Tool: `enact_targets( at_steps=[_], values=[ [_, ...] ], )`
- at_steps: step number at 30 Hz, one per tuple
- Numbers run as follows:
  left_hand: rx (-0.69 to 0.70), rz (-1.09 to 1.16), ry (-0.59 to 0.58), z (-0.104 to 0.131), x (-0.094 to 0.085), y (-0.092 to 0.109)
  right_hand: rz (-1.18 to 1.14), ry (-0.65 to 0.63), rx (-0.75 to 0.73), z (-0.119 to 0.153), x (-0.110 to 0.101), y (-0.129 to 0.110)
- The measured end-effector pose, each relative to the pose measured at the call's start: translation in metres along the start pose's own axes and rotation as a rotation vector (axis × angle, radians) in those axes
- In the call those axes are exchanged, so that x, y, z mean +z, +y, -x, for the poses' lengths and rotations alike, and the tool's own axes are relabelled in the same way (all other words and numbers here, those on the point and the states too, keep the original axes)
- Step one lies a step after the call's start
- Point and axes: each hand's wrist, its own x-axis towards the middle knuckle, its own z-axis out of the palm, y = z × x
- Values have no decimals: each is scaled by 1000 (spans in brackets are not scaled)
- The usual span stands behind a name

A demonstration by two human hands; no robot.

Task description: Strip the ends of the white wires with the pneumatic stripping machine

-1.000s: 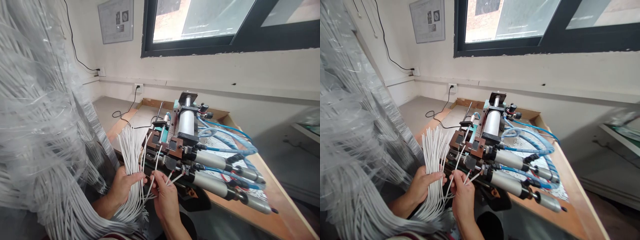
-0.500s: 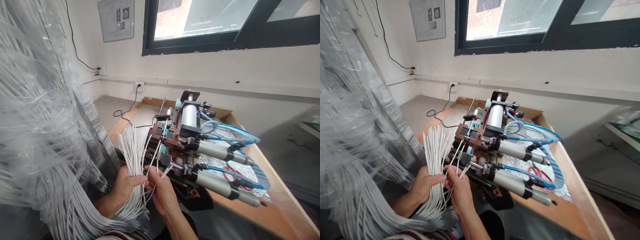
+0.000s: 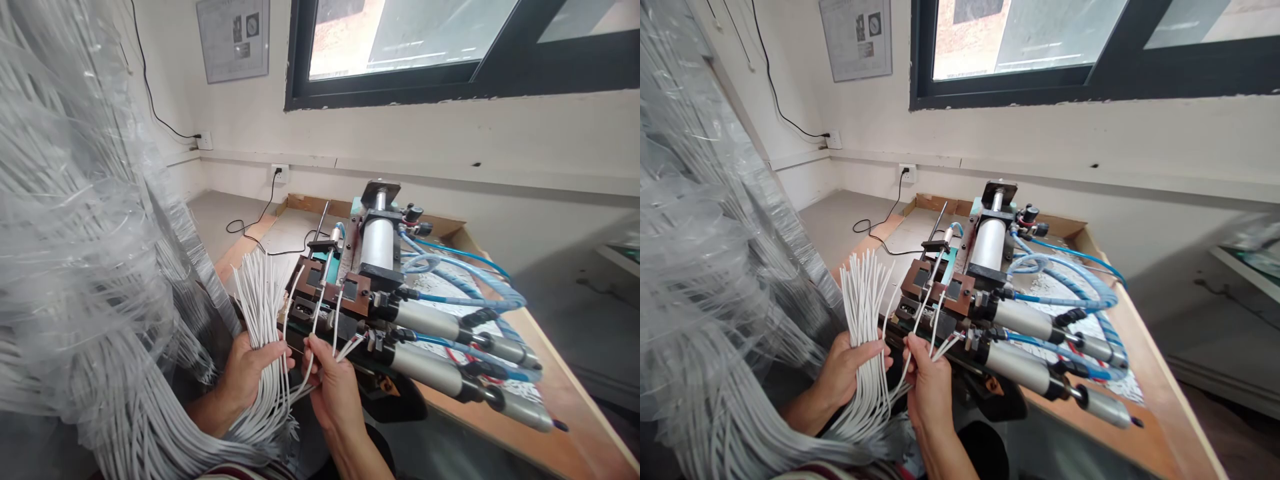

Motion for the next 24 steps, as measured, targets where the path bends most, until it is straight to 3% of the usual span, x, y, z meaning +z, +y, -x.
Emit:
enact_targets(
  at_steps=[4, 9, 14, 20, 24],
  values=[
    [5, -21, -8, 2, 0, -1, -18, -32, 15, -3, 1, -1],
    [31, -139, -113, 3, -1, -7, 0, -215, 49, -3, 6, -1],
    [75, -237, -211, 4, -3, -8, 60, -134, -86, 4, 2, 5],
    [-70, -112, -64, 3, -5, -7, 187, -90, -212, 2, -17, 14],
    [-58, -99, -45, 4, -6, -7, 180, -72, -228, -3, -19, 17]
  ],
)
